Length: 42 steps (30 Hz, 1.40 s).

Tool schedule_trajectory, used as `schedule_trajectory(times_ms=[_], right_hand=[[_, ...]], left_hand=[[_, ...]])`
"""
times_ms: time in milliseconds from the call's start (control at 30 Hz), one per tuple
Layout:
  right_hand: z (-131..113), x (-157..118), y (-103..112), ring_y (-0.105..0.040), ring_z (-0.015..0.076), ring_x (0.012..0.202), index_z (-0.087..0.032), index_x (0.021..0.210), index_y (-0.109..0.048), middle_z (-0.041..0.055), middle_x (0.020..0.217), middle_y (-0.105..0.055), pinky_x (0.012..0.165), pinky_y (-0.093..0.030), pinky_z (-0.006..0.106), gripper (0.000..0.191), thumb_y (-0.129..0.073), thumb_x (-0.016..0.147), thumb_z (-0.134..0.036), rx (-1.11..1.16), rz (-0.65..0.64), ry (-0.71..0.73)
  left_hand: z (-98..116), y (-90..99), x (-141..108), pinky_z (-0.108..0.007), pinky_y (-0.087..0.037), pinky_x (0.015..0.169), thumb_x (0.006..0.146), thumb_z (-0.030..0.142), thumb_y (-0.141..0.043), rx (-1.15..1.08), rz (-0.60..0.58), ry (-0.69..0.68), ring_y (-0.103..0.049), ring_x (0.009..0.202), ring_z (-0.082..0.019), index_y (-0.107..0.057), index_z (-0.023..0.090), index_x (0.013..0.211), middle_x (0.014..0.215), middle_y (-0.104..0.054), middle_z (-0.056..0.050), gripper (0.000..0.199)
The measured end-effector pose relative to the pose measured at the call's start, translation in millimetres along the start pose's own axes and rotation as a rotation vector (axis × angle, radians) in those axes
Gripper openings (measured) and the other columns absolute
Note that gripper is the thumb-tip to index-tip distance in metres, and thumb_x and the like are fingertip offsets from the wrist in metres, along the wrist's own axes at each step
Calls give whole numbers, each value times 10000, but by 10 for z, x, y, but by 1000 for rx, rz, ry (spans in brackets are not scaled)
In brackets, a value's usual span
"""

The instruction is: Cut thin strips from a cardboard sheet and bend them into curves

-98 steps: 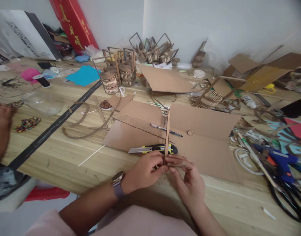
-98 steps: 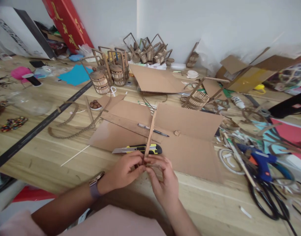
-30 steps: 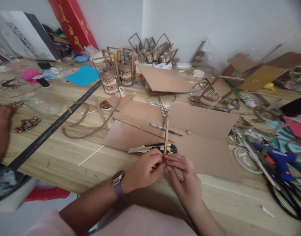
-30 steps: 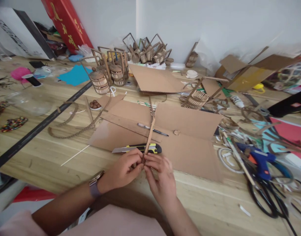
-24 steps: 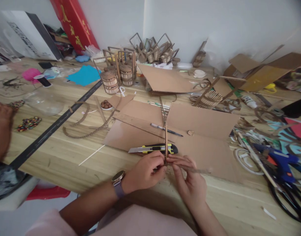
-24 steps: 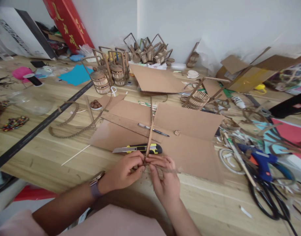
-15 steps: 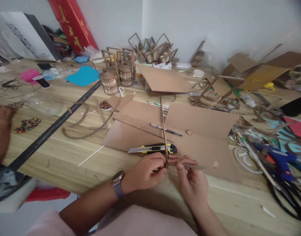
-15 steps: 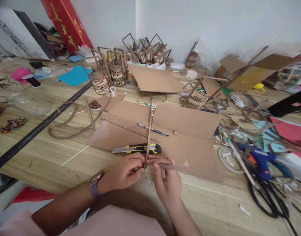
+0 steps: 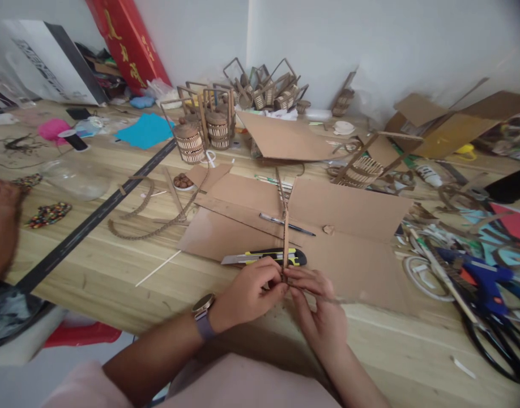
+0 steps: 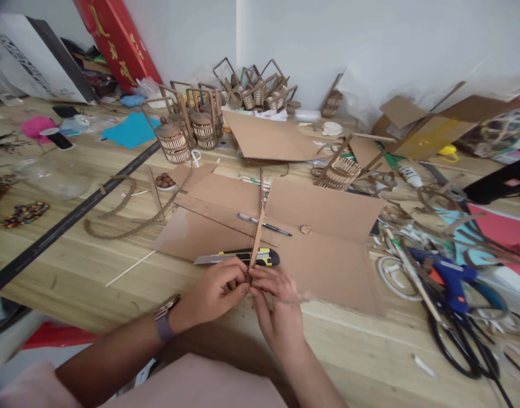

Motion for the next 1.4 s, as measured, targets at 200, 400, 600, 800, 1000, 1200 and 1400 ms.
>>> schedule_trajectory(times_ms=[200, 400, 600, 800, 1000, 1200, 1400], right_hand=[[20, 18, 29, -725, 221, 891, -272, 966, -550, 8, 878, -760, 834, -510, 434, 103, -518, 936, -178, -58, -5, -39], [103, -1, 87, -714, 200, 863, -270, 915, -582, 9, 853, -739, 763, -528, 367, 97, -512, 951, -212, 17, 45, -165], [120, -45, 85, -711, 188, 886, -260, 923, -566, 13, 862, -731, 815, -529, 373, 91, -497, 968, -219, 79, 66, -194], [20, -21, 28, -717, 218, 916, -267, 951, -517, 18, 865, -740, 800, -542, 420, 67, -519, 950, -199, 91, 19, -69], [-22, 27, -17, -712, 221, 925, -261, 988, -569, 46, 966, -737, 779, -561, 413, 115, -575, 906, -181, -17, -17, 7], [10, 29, 16, -722, 224, 889, -267, 965, -558, 21, 889, -747, 803, -535, 422, 106, -544, 915, -175, -16, 1, -40], [149, -33, 55, -711, 212, 897, -259, 913, -571, 41, 883, -737, 781, -548, 386, 87, -507, 947, -212, 52, 33, -199]], left_hand=[[16, -37, -22, -240, -413, 705, 871, 156, -517, 25, -47, -8, -534, 781, -141, -435, 192, 689, 811, -549, -22, 203], [52, -63, -19, -240, -434, 733, 870, 136, -507, 42, -90, -39, -543, 797, -142, -424, 192, 681, 827, -570, -28, 214], [50, -61, -20, -235, -407, 693, 925, 266, -517, 19, -97, -48, -526, 757, -138, -456, 183, 686, 778, -540, -15, 259], [-34, -27, -5, -225, -379, 632, 923, 332, -576, 8, -66, 77, -495, 686, -121, -527, 172, 723, 743, -532, 5, 262], [5, -28, -8, -239, -418, 691, 910, 162, -488, 65, -36, 8, -531, 779, -140, -463, 182, 696, 825, -552, -32, 217], [25, -57, -28, -243, -410, 683, 888, 153, -484, 77, -62, -17, -514, 753, -140, -422, 194, 687, 787, -525, -22, 213], [95, -80, -25, -241, -425, 706, 900, 176, -468, 74, -117, -80, -513, 762, -140, -394, 198, 678, 788, -537, -24, 235]])
Point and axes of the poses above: each hand's wrist, its own x-axis towards the middle knuckle, its own y-axis out of the back of the hand, z = x × y, the point moved 8 cm from there along x, towards the middle knuckle
